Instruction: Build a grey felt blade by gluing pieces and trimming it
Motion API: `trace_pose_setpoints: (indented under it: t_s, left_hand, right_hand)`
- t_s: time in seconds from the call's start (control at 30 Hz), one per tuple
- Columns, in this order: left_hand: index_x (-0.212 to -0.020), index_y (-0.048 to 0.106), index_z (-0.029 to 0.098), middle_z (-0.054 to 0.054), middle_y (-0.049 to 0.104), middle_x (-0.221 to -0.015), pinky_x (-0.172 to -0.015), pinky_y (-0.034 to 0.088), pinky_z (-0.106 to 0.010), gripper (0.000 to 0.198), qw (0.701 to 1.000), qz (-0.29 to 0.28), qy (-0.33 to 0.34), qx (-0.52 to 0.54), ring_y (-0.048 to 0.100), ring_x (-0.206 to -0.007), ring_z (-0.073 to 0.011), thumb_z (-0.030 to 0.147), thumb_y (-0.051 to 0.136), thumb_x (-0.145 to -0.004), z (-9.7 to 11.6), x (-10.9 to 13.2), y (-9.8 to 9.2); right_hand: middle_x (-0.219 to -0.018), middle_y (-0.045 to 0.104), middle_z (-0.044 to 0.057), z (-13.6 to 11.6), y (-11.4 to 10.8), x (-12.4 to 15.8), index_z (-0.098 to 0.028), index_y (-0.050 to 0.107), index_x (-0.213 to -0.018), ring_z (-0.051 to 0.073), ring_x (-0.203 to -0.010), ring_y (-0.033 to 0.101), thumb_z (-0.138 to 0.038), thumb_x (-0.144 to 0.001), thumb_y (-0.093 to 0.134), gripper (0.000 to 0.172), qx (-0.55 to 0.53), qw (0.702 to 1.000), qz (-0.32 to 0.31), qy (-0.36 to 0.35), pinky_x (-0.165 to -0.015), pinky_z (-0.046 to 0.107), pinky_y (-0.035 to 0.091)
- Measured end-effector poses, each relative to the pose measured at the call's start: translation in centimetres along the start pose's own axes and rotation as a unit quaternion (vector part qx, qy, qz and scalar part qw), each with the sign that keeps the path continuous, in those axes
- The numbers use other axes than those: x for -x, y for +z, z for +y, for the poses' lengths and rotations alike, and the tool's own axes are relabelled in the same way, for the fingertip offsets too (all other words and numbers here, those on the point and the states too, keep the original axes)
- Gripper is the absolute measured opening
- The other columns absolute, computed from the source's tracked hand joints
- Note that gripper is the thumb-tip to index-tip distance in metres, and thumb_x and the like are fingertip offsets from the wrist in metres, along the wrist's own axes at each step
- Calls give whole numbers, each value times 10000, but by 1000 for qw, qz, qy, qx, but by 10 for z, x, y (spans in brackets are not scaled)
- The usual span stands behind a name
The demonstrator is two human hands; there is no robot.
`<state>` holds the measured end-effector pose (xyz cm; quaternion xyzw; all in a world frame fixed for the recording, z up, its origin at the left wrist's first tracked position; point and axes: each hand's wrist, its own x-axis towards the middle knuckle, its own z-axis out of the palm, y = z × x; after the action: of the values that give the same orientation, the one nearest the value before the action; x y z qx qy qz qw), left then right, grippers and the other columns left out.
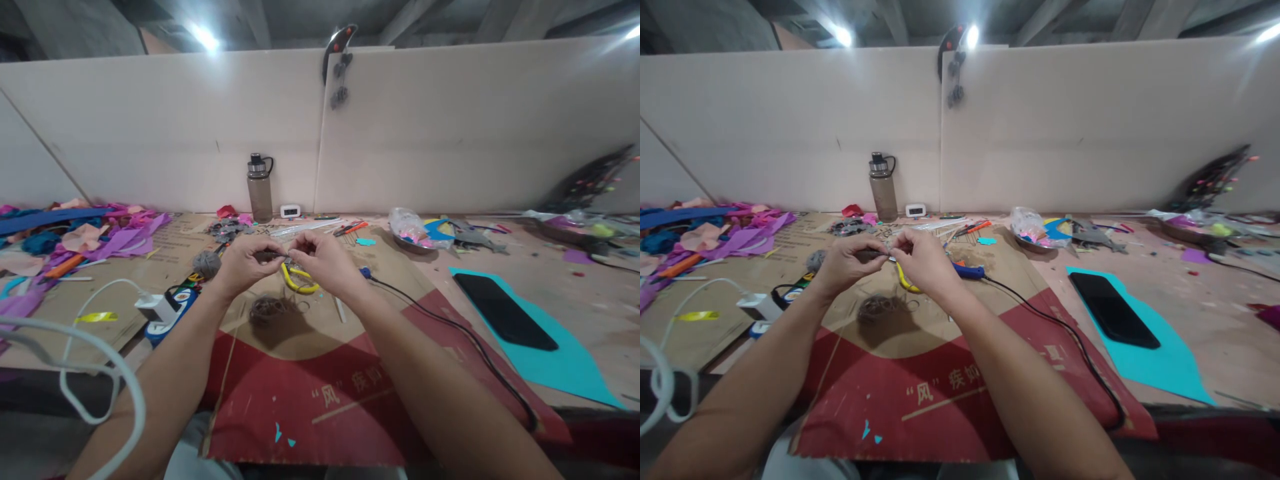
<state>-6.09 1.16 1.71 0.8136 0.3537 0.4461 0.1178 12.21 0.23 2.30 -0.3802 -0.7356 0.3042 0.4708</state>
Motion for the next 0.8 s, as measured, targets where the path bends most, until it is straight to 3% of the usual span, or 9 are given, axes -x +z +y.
trace_pose_setpoints:
  t_s: [0.1, 0.23, 0.33, 0.43, 0.6, 0.8]
  left_hand:
    - [-785, 699, 187, -35, 686, -761, -669, 468, -242, 89, 999, 32, 0, -19, 607, -685, -139, 231, 652, -724, 0, 1, 3]
    - [-817, 684, 184, -26, 676, -790, -707, 467, -246, 120, 992, 110, -59, -18, 602, -732, -141, 264, 659, -731, 8, 2, 4]
    - [-868, 678, 180, -27, 667, -826, -656, 481, -233, 186, 981, 146, -116, 55, 597, -720, -138, 305, 668, -730, 14, 2, 3]
    - [-871, 676, 173, -25, 658, -771, -547, 467, -208, 230, 969, 145, -155, 128, 575, -627, -123, 351, 679, -724, 17, 3, 3]
    - [-887, 646, 177, -10, 647, -689, -563, 488, -215, 260, 955, 134, -178, 196, 586, -577, -113, 384, 679, -734, 16, 3, 4]
    - [-834, 619, 172, -8, 647, -674, -538, 466, -215, 249, 927, 102, -180, 314, 556, -526, -96, 364, 707, -703, 17, 2, 4]
  right_hand:
    - [-694, 585, 1, -5, 1, 4, -194, 589, -733, 129, -660, 510, -218, -773, 563, 53, 50, 998, 27, -31, -640, 273, 378]
    - [-788, 609, 31, -14, 4, 10, -196, 606, -784, 152, -753, 534, -221, -811, 550, 67, 109, 987, 83, -81, -713, 295, 401]
    - [-858, 624, 54, -17, 9, 14, -202, 636, -844, 173, -842, 553, -224, -860, 507, 132, 127, 979, 99, -127, -773, 312, 412]
    - [-907, 626, 67, -17, 13, 17, -215, 652, -912, 181, -874, 563, -231, -889, 472, 182, 117, 977, 97, -148, -784, 318, 424]
    - [-874, 631, 56, -15, 14, 16, -215, 657, -905, 169, -785, 551, -267, -854, 542, 136, 84, 982, 124, -116, -709, 304, 424]
    - [-699, 587, 12, -10, 10, 8, -204, 664, -784, 134, -631, 473, -321, -780, 612, 128, -28, 992, 120, 0, -613, 280, 383]
